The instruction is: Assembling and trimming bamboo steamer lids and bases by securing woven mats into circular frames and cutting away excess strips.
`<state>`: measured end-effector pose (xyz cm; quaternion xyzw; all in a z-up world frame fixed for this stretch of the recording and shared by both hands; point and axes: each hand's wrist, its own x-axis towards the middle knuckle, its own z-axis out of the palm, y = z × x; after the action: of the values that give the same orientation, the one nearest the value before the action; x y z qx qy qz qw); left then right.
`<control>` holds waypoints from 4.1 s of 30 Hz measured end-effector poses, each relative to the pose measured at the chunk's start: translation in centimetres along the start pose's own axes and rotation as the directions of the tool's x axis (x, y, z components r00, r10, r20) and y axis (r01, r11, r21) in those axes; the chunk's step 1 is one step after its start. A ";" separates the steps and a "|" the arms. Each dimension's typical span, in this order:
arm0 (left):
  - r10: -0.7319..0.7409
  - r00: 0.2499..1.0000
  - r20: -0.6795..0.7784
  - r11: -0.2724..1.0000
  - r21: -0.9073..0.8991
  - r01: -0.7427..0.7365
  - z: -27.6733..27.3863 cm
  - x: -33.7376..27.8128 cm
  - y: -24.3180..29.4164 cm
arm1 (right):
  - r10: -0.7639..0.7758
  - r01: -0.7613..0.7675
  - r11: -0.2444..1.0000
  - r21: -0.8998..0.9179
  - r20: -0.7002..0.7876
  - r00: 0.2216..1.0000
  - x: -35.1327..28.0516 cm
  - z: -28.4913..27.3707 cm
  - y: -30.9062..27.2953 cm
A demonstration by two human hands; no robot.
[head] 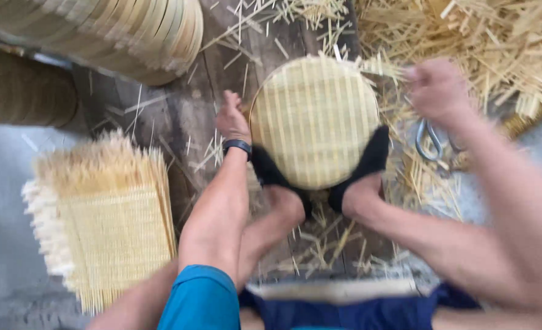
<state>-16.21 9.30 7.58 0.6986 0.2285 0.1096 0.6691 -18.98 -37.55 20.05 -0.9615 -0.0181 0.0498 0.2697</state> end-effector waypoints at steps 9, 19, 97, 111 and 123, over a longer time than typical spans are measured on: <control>-0.266 0.961 -0.080 0.964 0.001 0.267 -8.4 -8.3 12.9 | 0.263 -0.133 0.910 -0.393 0.299 0.917 -11.2 -19.0 -5.2; -0.221 0.961 0.168 0.915 0.378 0.144 -1.6 -5.9 4.1 | 0.282 -0.355 0.924 0.143 0.374 0.884 -7.7 1.6 -6.4; -0.147 0.884 0.443 0.459 0.822 -0.335 11.0 -10.9 12.0 | 0.019 -0.001 0.976 -0.217 0.082 0.996 -9.6 1.4 -1.0; 0.020 0.598 0.802 0.484 0.515 -0.707 11.2 -21.6 8.7 | -0.017 0.038 0.795 -0.605 0.041 0.999 -7.6 3.2 0.8; -0.034 0.370 0.928 0.506 0.335 -0.795 9.6 -19.7 11.0 | -0.125 0.117 0.752 -0.648 0.035 0.992 -6.1 3.6 2.7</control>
<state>-27.05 -8.40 20.64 0.8941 -0.3077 -0.1846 0.2679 -25.38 -38.33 16.15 -0.9924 -0.0949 0.0178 -0.0768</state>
